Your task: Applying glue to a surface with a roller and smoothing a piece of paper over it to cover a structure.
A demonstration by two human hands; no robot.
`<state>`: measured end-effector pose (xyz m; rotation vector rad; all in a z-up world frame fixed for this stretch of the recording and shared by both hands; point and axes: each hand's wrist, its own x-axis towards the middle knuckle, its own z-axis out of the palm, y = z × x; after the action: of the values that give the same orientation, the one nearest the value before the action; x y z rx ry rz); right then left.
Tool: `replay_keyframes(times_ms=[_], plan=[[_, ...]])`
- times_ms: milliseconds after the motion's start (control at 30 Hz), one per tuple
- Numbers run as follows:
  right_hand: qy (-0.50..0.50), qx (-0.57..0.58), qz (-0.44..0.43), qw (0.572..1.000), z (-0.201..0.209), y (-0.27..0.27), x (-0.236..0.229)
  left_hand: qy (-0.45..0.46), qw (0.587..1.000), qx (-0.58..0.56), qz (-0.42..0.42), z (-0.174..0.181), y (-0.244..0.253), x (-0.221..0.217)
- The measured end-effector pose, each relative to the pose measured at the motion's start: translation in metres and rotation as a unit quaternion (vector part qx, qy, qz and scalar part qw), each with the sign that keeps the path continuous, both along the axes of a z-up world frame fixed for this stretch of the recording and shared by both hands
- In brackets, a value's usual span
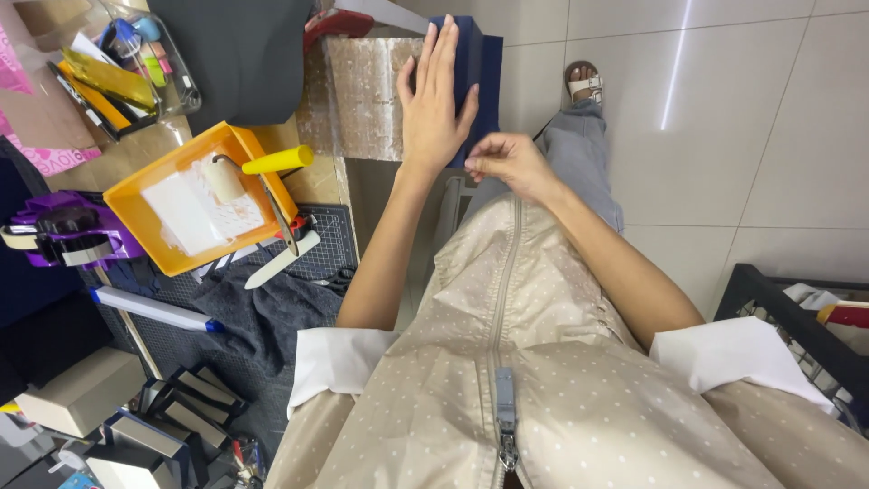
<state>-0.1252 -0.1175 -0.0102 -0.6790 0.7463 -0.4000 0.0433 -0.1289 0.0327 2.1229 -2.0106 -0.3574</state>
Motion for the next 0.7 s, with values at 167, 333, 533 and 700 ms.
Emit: replay_keyframes(times_ms=[167,333,533,700], plan=[[-0.009,-0.023,-0.019,1.000,0.007,0.000,0.001,0.002,1.000,-0.001,-0.002,-0.001,-0.003,0.000],[0.001,-0.027,-0.032,0.999,0.016,0.001,0.002,-0.008,1.000,-0.001,0.000,-0.001,-0.004,0.000],[0.039,-0.040,-0.041,0.998,0.016,0.001,0.004,-0.003,1.000,0.004,0.004,0.003,-0.004,-0.002],[0.057,-0.055,-0.039,0.996,0.013,-0.004,0.008,-0.017,1.000,0.004,0.005,0.000,-0.003,-0.003]])
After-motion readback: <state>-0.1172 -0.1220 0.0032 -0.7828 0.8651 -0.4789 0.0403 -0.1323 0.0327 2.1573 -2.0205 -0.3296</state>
